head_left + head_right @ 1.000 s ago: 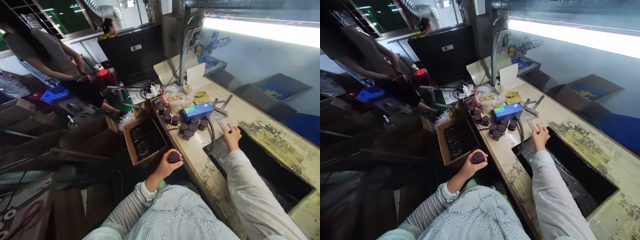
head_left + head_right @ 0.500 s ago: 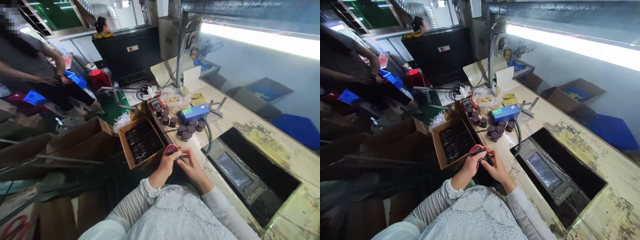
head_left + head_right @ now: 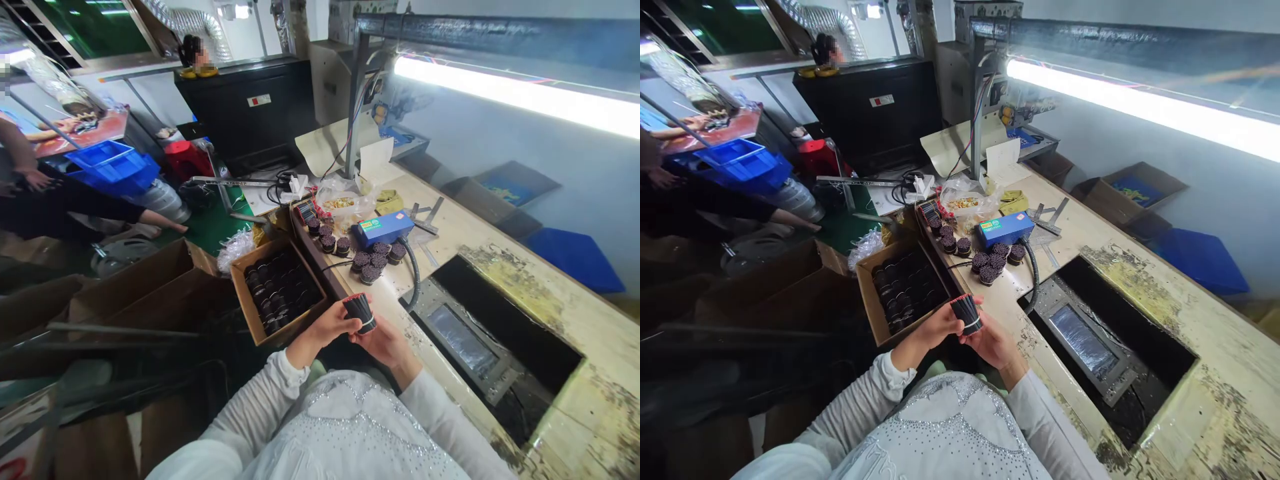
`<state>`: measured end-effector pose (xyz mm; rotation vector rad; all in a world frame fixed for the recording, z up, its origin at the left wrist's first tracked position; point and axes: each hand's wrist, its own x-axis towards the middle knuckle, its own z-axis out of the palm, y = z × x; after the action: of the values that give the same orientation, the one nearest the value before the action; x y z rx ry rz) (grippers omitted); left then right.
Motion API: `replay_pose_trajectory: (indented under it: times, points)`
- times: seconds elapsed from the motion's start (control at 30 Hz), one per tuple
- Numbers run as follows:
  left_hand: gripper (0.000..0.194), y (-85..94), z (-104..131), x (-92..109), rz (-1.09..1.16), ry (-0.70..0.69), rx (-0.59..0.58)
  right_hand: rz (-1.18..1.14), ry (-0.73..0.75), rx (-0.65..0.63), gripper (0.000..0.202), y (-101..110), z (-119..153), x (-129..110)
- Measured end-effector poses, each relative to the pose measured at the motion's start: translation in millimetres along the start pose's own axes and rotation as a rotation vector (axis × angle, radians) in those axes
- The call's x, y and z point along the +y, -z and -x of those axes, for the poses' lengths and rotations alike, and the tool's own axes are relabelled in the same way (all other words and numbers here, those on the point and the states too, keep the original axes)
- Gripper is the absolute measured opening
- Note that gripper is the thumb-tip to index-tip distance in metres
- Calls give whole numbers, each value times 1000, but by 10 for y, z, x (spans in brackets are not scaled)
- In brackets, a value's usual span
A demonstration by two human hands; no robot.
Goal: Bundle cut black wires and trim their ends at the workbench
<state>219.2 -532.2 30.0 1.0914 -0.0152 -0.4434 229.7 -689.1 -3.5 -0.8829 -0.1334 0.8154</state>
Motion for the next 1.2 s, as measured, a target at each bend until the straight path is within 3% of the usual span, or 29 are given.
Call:
replay_pose_trajectory:
  times: [0.13,0.23,0.3,0.47,0.7,0.83,0.93,1.1,1.2]
  points:
    - [77,38,-22,62,-25,66,-117,-14,-44,-51,33,-2,-9,59]
    - [66,18,-45,17,5,77,-78,-10,-83,-66,36,1,-13,67]
    - [57,-9,-79,-44,53,59,15,9,-59,-31,41,6,-12,59]
    - [51,-129,-203,-176,266,-29,295,147,254,330,42,-26,-21,63]
    - [62,-360,-279,-283,353,25,452,519,425,622,35,-156,-79,114]
    - [54,-475,-334,-362,399,5,441,595,519,797,32,-135,-78,133]
    - [52,-555,-397,-423,413,-23,430,492,554,876,28,-90,-62,137]
    - [65,-658,-482,-530,366,18,340,113,441,896,29,8,-3,95]
    - [76,-611,-498,-614,172,-20,230,18,383,936,33,139,109,18]
